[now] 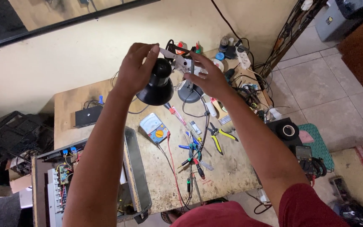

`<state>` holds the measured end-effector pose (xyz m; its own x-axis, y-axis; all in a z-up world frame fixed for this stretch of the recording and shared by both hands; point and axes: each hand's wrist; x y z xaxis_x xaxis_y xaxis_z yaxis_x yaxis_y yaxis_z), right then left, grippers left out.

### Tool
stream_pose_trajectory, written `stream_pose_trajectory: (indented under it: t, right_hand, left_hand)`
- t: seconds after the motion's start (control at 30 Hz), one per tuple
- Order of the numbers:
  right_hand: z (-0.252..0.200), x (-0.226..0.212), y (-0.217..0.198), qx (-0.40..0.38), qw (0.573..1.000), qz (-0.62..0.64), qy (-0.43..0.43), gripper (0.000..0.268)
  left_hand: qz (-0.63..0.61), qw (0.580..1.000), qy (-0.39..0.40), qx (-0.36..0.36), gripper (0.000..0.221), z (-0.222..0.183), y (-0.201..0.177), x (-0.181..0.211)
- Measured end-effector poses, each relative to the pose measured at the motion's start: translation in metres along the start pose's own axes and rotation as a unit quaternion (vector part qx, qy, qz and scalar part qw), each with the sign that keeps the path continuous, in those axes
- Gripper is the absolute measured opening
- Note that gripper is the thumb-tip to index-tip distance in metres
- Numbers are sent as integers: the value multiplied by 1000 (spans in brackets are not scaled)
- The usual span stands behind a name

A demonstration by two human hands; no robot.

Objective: Opening the casing of an electronic amplifier, cleaning internal components with a heat gun, and performing diagnostic tests using a multimeter.

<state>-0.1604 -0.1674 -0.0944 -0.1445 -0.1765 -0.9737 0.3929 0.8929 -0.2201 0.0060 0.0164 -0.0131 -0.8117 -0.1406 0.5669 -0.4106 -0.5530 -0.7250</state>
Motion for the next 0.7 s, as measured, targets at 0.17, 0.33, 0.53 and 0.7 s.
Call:
stream_pose_trajectory:
  t: [0.17, 0.33, 0.53, 0.7]
  right_hand:
    - [-51, 28, -5, 123, 976, 36, 177, 53]
    - [-64, 91, 29, 73, 924, 213, 308, 73]
    - [13, 167, 101, 125, 887, 243, 371, 72]
    - [28, 239, 121, 235, 880, 45, 410, 53]
  left_hand:
    - [12, 996, 78, 50, 52, -12, -12, 1]
    - [-4, 993, 100, 69, 49, -22, -16, 1]
    - [-9, 966, 88, 241, 36, -96, -12, 16]
    - [69, 974, -8, 214, 37, -244, -2, 0]
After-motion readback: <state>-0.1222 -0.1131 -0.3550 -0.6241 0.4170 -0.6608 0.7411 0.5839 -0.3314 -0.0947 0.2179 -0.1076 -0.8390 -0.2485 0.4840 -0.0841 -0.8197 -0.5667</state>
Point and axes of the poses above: each hand's wrist, its own z-axis towards the middle knuckle, its own y-axis out of the palm, x = y × z, and after that the axes turned 11 degrees about y, right-handed
